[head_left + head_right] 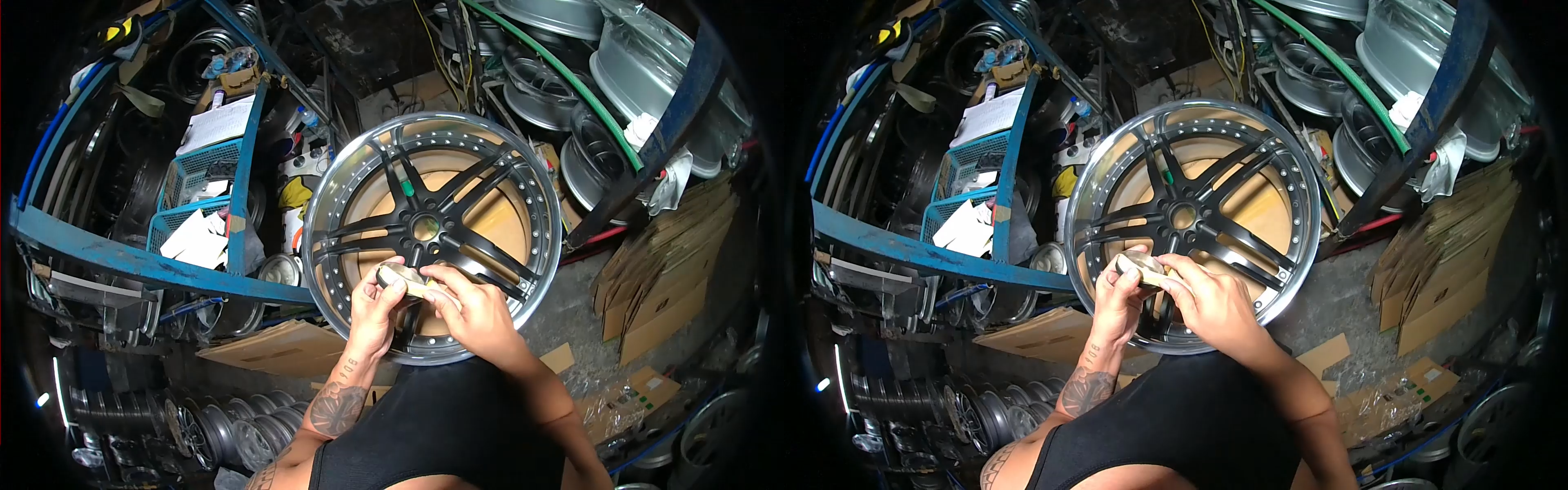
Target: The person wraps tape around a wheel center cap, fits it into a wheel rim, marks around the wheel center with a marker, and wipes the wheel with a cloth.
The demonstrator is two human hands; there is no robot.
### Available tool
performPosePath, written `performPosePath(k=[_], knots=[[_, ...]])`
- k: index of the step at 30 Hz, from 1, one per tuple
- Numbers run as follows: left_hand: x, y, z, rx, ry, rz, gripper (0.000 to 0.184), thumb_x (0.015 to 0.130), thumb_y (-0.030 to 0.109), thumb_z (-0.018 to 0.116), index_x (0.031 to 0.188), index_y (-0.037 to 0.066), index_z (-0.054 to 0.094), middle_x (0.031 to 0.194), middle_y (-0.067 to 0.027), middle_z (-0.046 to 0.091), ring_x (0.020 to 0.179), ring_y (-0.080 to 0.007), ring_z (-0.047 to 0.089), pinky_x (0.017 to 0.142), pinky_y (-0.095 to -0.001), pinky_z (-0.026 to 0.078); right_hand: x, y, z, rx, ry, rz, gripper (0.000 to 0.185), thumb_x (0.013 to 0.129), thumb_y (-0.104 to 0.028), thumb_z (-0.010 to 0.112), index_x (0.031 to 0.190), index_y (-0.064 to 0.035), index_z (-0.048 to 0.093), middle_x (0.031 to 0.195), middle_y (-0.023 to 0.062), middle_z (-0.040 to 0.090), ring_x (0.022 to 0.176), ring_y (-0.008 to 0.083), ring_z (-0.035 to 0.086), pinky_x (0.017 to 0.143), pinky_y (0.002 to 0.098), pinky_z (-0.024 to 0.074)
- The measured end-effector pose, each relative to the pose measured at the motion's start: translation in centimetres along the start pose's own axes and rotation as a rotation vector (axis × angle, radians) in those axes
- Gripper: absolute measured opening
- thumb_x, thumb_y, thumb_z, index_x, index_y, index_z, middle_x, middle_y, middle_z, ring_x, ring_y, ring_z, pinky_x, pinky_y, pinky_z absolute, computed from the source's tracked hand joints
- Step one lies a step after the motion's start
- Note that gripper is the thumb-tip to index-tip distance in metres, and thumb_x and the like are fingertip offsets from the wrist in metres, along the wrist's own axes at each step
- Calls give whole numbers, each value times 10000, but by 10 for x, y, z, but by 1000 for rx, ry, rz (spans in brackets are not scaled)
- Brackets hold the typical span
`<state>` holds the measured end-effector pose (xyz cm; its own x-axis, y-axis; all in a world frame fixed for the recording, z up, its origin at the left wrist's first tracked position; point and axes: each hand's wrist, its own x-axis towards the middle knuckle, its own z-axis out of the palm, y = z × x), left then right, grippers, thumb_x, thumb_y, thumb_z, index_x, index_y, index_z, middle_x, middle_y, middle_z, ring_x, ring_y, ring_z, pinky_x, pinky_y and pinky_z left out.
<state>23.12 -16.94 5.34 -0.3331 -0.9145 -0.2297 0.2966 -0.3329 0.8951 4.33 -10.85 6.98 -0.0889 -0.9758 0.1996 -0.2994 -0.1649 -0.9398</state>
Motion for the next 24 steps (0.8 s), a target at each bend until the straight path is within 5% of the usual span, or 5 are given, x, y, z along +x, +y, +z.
performPosePath(k=[6, 12, 15, 19, 24], knots=[[1, 5, -2, 56, -26, -13, 535, 951, 236, 772, 1380, -17, 576, 1153, -87, 718, 1034, -147, 694, 976, -301, 554, 3, 7, 7, 4, 5, -113, 221, 1008, -118, 660, 1192, -7, 713, 896, 150, 751, 683, 197, 735, 643, 320, 574], [2, 5, -13, 165, -84, -10, 506, 963, 252, 761, 1366, -13, 607, 1166, -99, 718, 1103, -151, 671, 993, -303, 539, -2, 9, 13, -21, -19, -66, 145, 974, -133, 675, 1061, -35, 737, 945, 176, 744, 797, 377, 726, 673, 429, 572], [2, 6, -4, 186, -31, 41, 544, 935, 171, 794, 1397, -13, 572, 1208, -108, 690, 1139, -161, 653, 1018, -315, 536, -2, 12, 15, -80, 15, -106, 174, 999, -122, 667, 1086, 13, 734, 919, 152, 755, 684, 228, 744, 646, 333, 576], [-6, 8, 8, 240, -29, 201, 715, 837, -26, 841, 1456, -21, 484, 1283, -132, 641, 1174, -191, 642, 1070, -341, 524, -2, 5, 14, -59, 67, -108, 186, 983, -122, 690, 1098, 20, 726, 928, 164, 751, 743, 248, 761, 671, 330, 582], [6, 13, -13, 171, -23, 173, 565, 894, 78, 815, 1386, -38, 564, 1187, -129, 708, 1109, -186, 687, 1030, -336, 546, -3, -21, 3, 67, -31, -58, 298, 970, -176, 717, 1226, -26, 685, 1000, 194, 754, 839, 332, 766, 709, 399, 600]])
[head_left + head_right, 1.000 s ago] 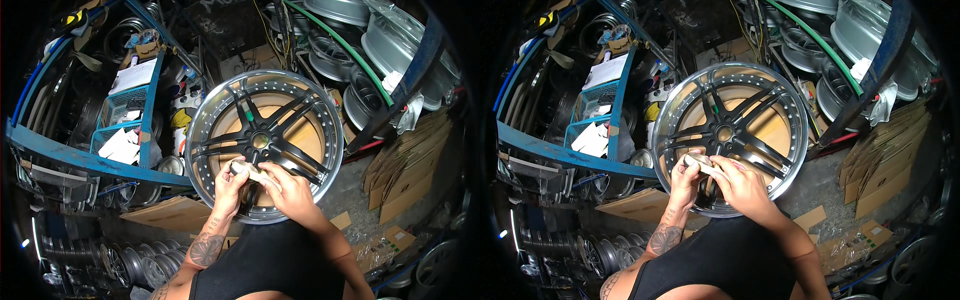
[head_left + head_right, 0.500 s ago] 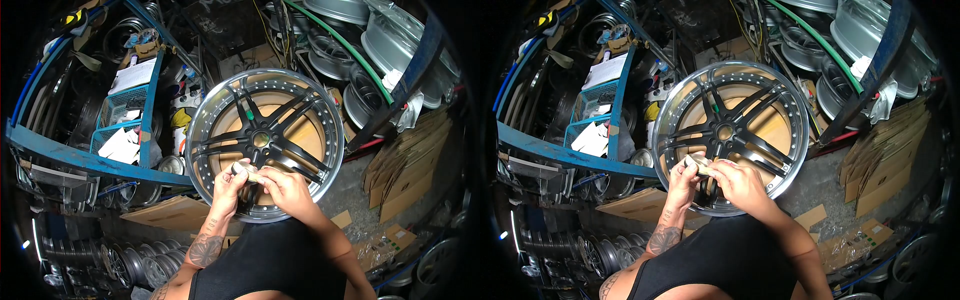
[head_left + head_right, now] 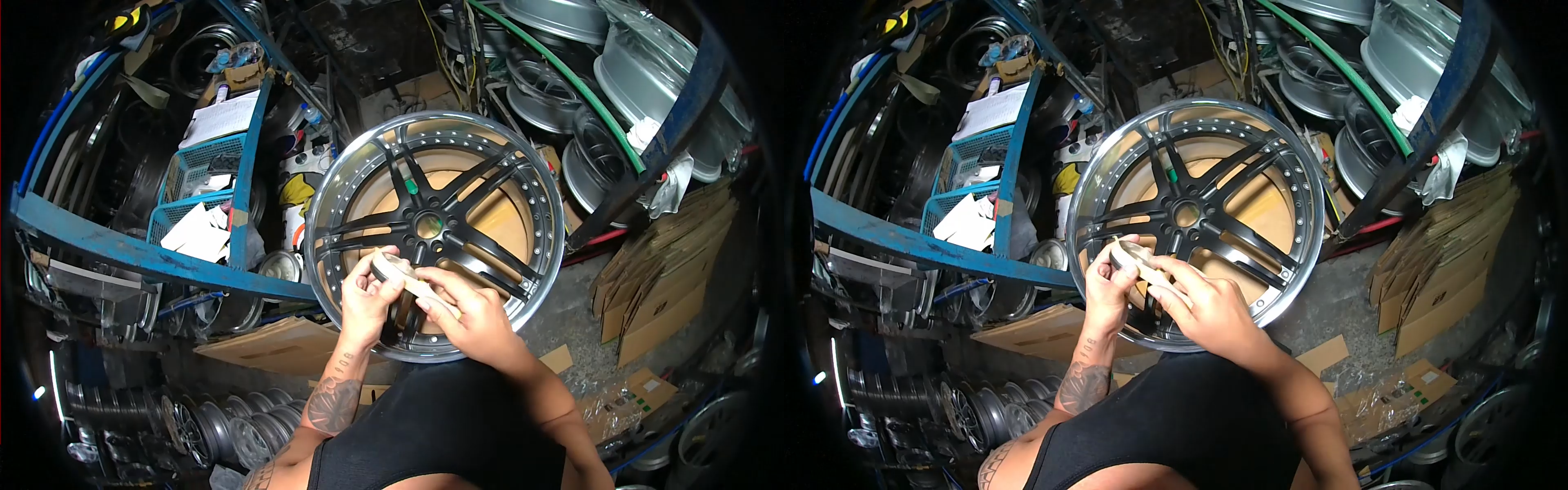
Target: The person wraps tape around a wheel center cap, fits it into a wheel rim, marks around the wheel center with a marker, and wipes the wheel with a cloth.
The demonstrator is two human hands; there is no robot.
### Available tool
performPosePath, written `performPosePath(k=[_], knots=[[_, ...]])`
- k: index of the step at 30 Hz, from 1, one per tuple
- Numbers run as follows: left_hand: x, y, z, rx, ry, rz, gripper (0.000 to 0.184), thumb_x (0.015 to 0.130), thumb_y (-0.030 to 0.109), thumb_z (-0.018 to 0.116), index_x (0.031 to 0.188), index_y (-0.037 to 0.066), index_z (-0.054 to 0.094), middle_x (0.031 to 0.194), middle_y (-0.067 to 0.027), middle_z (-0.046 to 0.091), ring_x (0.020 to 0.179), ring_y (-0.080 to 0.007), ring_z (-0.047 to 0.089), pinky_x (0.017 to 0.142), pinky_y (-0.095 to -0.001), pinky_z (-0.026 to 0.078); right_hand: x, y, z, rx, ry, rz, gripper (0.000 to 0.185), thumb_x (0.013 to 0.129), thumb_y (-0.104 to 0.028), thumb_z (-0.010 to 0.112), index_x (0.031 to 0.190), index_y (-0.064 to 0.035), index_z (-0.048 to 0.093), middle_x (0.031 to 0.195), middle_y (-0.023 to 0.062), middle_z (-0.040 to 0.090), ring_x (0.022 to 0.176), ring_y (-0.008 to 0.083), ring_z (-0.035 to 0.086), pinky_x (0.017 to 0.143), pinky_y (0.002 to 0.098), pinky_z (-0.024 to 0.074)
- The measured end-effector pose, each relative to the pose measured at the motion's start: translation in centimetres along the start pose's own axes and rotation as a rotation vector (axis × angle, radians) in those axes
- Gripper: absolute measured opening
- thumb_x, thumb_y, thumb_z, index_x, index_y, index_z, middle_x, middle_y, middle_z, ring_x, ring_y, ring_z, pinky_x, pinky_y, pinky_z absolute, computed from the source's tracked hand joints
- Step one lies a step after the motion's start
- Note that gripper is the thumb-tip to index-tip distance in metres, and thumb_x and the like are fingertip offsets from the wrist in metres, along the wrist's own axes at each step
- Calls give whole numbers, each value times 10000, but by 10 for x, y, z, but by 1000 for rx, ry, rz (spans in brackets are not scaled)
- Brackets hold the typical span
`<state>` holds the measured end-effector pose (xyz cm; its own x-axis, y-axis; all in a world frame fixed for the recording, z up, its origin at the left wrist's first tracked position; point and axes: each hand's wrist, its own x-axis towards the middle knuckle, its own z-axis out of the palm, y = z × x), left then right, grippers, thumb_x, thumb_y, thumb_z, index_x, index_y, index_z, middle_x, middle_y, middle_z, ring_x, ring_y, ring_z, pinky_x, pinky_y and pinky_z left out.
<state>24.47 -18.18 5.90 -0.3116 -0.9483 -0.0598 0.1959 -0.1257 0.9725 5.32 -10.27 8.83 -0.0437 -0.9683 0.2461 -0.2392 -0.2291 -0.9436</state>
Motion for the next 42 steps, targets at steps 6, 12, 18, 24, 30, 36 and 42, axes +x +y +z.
performPosePath(k=[6, 12, 18, 24, 30, 36, 42], knots=[[0, 0, -9, -102, -51, -96, 560, 925, 241, 796, 1370, -22, 582, 1171, -127, 725, 1073, -192, 712, 982, -353, 576, -1, 21, -1, -99, 41, -92, 379, 982, -176, 715, 1331, -52, 638, 1003, 221, 752, 876, 346, 774, 711, 406, 597], [-1, -4, -2, -126, -56, -108, 639, 920, 390, 787, 1368, -19, 585, 1174, -122, 722, 1073, -198, 717, 967, -390, 591, 1, 22, 1, -48, 20, 30, 358, 956, -72, 722, 1305, -18, 664, 1044, 165, 758, 811, 226, 772, 718, 335, 597], [-2, -1, -5, -179, -137, -113, 683, 919, 342, 794, 1416, -45, 530, 1229, -153, 712, 1099, -201, 710, 988, -345, 570, 5, 23, 5, 5, 60, -80, 304, 968, -132, 717, 1268, -85, 705, 979, 195, 753, 825, 353, 756, 699, 417, 589], [-2, 3, 4, -146, -158, -59, 828, 871, 420, 813, 1459, -59, 480, 1298, -191, 676, 1189, -248, 677, 1079, -386, 522, 2, 34, 3, -330, 94, -368, 372, 882, -5, 733, 1242, -96, 756, 824, 120, 715, 656, 265, 695, 644, 356, 575], [-4, 11, 9, -205, -237, -52, 949, 832, 404, 847, 1524, -58, 390, 1390, -224, 614, 1293, -281, 616, 1143, -414, 463, -2, 23, -5, -424, 68, -378, 518, 796, -33, 745, 1287, -196, 738, 741, 56, 631, 610, 237, 668, 593, 381, 551], [-3, 7, 11, -213, -226, -13, 973, 816, 436, 858, 1514, -57, 394, 1364, -231, 629, 1274, -287, 630, 1133, -417, 476, 1, 17, -8, -383, 130, -371, 372, 883, -150, 781, 1251, -121, 736, 727, 59, 670, 589, 219, 671, 572, 358, 541], [-2, 6, 14, -199, -164, -66, 843, 870, 431, 825, 1453, -64, 472, 1308, -202, 666, 1201, -258, 672, 1092, -395, 517, 10, 26, -14, -366, 111, -373, 311, 892, -180, 791, 1185, -90, 741, 810, 99, 736, 663, 247, 720, 593, 352, 561]])
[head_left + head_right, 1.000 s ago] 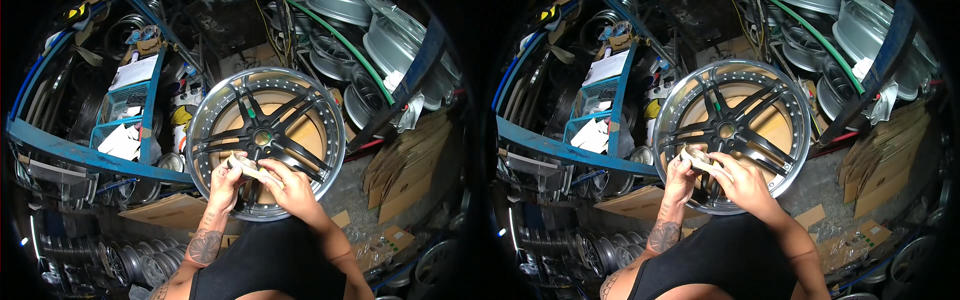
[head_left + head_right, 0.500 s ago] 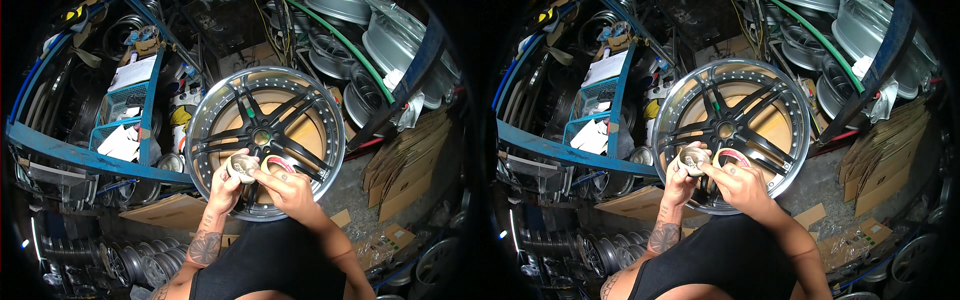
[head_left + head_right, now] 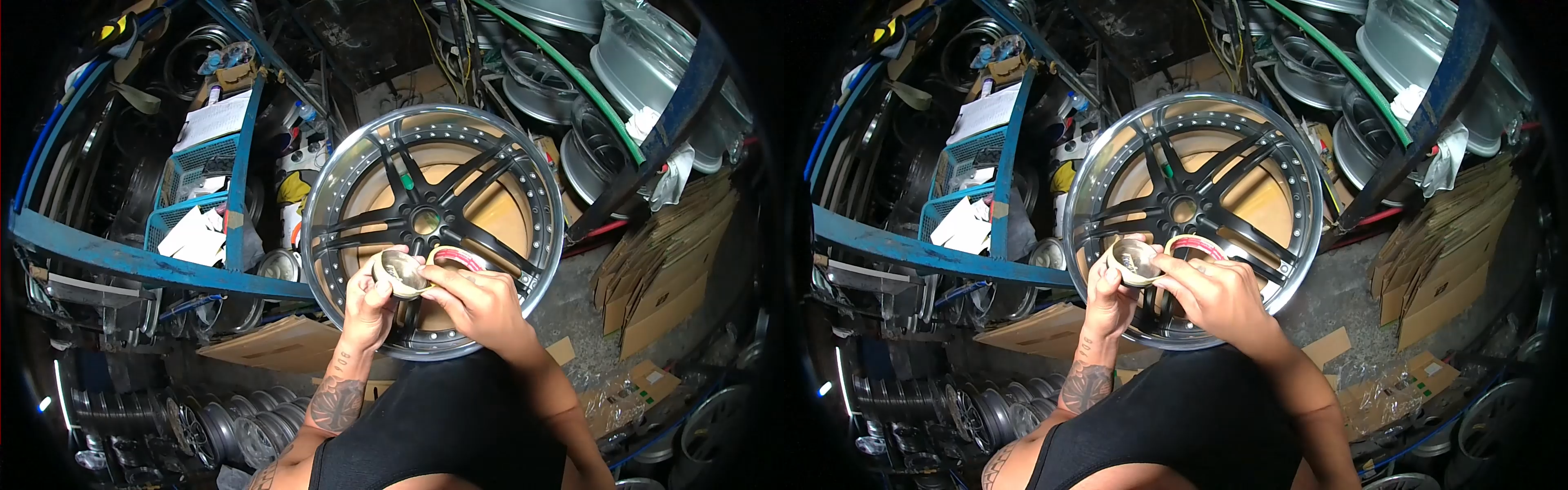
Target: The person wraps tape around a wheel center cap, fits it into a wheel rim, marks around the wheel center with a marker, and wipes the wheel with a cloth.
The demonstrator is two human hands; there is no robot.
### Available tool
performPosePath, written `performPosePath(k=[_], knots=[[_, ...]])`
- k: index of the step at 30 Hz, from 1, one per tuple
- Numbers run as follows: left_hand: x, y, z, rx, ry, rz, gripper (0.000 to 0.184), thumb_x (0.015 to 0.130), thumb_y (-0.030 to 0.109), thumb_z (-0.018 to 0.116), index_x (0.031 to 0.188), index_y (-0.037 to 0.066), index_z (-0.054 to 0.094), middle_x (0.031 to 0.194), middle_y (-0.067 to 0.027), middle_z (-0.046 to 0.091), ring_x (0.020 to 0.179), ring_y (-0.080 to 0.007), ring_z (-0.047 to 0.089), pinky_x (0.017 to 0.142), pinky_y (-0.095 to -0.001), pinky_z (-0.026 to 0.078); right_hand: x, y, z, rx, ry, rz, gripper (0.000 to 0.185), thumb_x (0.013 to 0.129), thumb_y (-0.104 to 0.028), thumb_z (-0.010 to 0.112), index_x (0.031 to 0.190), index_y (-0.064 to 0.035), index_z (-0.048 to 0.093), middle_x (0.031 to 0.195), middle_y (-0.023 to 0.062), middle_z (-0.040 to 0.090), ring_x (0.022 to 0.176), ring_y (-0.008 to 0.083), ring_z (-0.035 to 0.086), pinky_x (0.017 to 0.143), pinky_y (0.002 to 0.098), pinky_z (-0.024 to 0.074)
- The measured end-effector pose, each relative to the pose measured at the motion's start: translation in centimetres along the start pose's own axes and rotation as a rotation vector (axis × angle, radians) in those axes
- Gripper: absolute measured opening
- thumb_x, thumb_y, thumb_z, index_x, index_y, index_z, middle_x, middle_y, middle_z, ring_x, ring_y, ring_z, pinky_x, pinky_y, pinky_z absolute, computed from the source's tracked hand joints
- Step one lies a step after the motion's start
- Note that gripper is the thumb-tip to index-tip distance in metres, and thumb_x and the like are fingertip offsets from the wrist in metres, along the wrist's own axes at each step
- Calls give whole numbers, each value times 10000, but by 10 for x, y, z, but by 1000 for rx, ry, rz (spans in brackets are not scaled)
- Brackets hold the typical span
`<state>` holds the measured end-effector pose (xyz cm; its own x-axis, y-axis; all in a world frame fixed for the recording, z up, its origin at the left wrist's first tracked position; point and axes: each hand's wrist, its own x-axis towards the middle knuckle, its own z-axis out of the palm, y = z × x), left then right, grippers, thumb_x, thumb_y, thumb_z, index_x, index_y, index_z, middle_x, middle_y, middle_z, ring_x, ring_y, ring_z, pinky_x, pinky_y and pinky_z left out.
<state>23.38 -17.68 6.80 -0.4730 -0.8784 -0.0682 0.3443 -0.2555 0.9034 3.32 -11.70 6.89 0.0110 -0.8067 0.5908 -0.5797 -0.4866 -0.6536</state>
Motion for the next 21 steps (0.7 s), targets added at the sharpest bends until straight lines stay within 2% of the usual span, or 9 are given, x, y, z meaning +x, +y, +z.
performPosePath(k=[2, 3, 6, 9, 12, 13, 16, 20, 21], knots=[[1, -2, -3, -48, 3, -46, 783, 904, 420, 800, 1434, -68, 495, 1299, -188, 673, 1189, -239, 677, 1079, -385, 528, 1, 2, 4, 56, 40, 4, 247, 893, -180, 788, 1120, -89, 758, 845, 109, 752, 699, 266, 737, 607, 363, 575], [1, -1, -4, -70, -27, -51, 723, 946, 404, 762, 1425, -71, 503, 1285, -166, 679, 1167, -220, 685, 1030, -379, 565, 0, 4, 6, 64, 45, 4, 228, 893, -181, 788, 1101, -91, 762, 844, 106, 753, 699, 270, 737, 607, 368, 575], [0, 0, -11, -84, -37, -153, 701, 974, 413, 726, 1428, -70, 500, 1266, -151, 681, 1158, -219, 686, 992, -375, 591, -1, 6, 10, 103, 62, 14, 179, 897, -184, 785, 1050, -92, 767, 848, 96, 757, 696, 277, 738, 602, 375, 574], [1, 0, -9, -139, -35, -155, 634, 969, 298, 756, 1429, -56, 500, 1261, -134, 674, 1146, -211, 684, 963, -376, 608, 0, 4, 9, 123, 31, 73, 156, 909, -190, 774, 1028, -91, 764, 857, 89, 762, 698, 283, 739, 606, 372, 579], [2, -2, 6, 47, -9, 36, 629, 920, 166, 810, 1430, -35, 500, 1257, -120, 670, 1152, -198, 673, 1002, -368, 585, 1, 0, 8, 105, -6, 142, 141, 928, -197, 756, 1011, -84, 761, 871, 93, 765, 713, 293, 743, 626, 374, 591], [3, -5, 8, 61, 14, 82, 669, 865, 74, 847, 1428, -20, 501, 1263, -110, 665, 1166, -188, 659, 1042, -355, 557, 0, -2, 9, 96, -17, 163, 138, 935, -200, 749, 1004, -81, 760, 876, 96, 766, 720, 297, 745, 634, 375, 595], [4, -8, -4, 143, 56, 94, 675, 848, 96, 865, 1414, -16, 516, 1255, -109, 670, 1175, -186, 655, 1077, -345, 528, 1, -8, 12, 132, -13, 147, 182, 957, -201, 728, 1077, -65, 745, 925, 135, 766, 773, 325, 751, 681, 400, 606], [7, -10, -13, -48, 172, 56, 645, 874, 233, 854, 1383, -11, 543, 1200, -113, 692, 1087, -205, 704, 985, -363, 590, 5, -15, 11, 208, 2, 154, 295, 973, -188, 709, 1230, -45, 686, 986, 182, 757, 844, 368, 748, 725, 428, 604], [5, -13, -9, -30, 174, 86, 648, 896, 306, 830, 1383, -9, 542, 1191, -117, 696, 1051, -209, 718, 911, -370, 626, 4, -13, 10, 165, -7, 142, 322, 974, -183, 708, 1260, -41, 669, 995, 189, 755, 856, 376, 746, 734, 430, 604]])
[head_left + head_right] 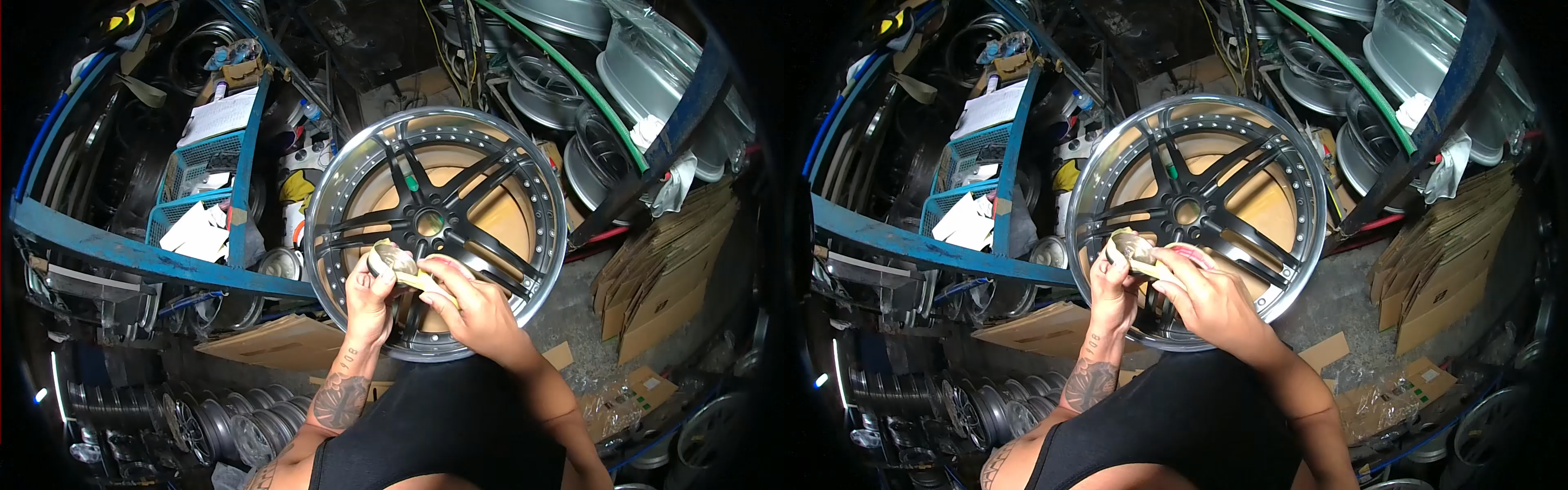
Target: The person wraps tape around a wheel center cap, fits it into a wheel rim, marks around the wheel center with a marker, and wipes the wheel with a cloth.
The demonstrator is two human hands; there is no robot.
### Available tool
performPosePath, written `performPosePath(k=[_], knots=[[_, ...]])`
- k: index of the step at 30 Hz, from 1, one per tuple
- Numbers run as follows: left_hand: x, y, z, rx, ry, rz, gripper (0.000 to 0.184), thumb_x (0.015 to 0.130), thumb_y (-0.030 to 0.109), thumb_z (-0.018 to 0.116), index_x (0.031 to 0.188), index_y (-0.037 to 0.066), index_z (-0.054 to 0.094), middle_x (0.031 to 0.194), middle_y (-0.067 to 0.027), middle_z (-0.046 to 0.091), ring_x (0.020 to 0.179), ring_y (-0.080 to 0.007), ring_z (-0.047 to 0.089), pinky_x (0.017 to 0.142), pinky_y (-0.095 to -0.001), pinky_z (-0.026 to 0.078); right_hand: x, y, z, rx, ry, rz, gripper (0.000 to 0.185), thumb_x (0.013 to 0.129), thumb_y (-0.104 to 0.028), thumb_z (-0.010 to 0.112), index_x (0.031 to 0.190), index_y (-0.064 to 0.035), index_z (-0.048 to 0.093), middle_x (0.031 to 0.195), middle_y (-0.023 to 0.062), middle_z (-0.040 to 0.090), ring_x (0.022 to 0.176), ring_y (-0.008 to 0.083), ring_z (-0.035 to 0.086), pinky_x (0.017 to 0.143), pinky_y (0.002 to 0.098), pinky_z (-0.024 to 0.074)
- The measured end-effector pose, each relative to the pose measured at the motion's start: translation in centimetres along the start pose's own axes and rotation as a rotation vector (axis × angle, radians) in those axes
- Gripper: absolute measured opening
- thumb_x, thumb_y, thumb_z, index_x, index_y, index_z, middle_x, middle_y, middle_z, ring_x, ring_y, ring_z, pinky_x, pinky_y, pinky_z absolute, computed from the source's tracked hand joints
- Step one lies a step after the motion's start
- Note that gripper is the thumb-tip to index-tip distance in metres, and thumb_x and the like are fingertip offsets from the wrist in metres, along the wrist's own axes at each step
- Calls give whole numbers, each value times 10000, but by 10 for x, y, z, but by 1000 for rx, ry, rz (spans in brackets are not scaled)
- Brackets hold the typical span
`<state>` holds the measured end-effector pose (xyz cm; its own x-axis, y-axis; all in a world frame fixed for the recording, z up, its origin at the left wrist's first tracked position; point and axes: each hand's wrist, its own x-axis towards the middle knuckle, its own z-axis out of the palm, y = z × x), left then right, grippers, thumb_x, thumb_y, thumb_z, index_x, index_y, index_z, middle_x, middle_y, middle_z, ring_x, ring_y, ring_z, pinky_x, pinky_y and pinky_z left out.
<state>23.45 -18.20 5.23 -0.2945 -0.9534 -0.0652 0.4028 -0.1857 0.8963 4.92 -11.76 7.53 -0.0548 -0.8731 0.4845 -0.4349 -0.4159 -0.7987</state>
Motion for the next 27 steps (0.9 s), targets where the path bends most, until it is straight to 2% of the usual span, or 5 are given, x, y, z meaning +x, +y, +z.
performPosePath(k=[10, 13, 18, 20, 27], knots=[[-3, 6, 2, -44, -105, -166, 643, 941, 366, 779, 1380, -35, 534, 1174, -119, 703, 1009, -188, 727, 828, -349, 654, -1, 14, -1, -17, -27, -9, 237, 945, -165, 726, 1177, -118, 733, 960, 130, 767, 812, 347, 747, 674, 418, 602], [-3, 10, -1, 39, -151, -203, 646, 953, 384, 761, 1381, -43, 532, 1171, -108, 708, 1037, -186, 716, 932, -351, 614, -2, 19, -1, -23, -52, -5, 183, 947, -174, 722, 1118, -117, 753, 934, 119, 768, 790, 337, 744, 661, 406, 597], [-2, 3, 8, 136, -98, -31, 623, 899, 142, 819, 1419, -27, 519, 1257, -97, 654, 1143, -174, 656, 1068, -325, 505, -1, 10, -4, -5, -76, 139, 134, 933, -108, 739, 1029, -18, 766, 943, 148, 767, 820, 329, 755, 722, 360, 595], [-5, -1, 10, 185, -61, 22, 700, 827, -47, 827, 1448, -6, 509, 1310, -100, 610, 1188, -178, 626, 1075, -328, 496, -3, 15, 0, -13, -60, 99, 163, 951, -179, 724, 1060, -65, 768, 922, 137, 765, 784, 340, 743, 689, 392, 596], [5, 6, -10, 30, -38, 28, 644, 863, 104, 840, 1416, -28, 537, 1255, -102, 667, 1159, -191, 661, 1060, -356, 528, 2, -10, -6, 196, -29, 172, 262, 973, -168, 709, 1212, -62, 723, 1000, 176, 762, 841, 345, 756, 742, 427, 607]])
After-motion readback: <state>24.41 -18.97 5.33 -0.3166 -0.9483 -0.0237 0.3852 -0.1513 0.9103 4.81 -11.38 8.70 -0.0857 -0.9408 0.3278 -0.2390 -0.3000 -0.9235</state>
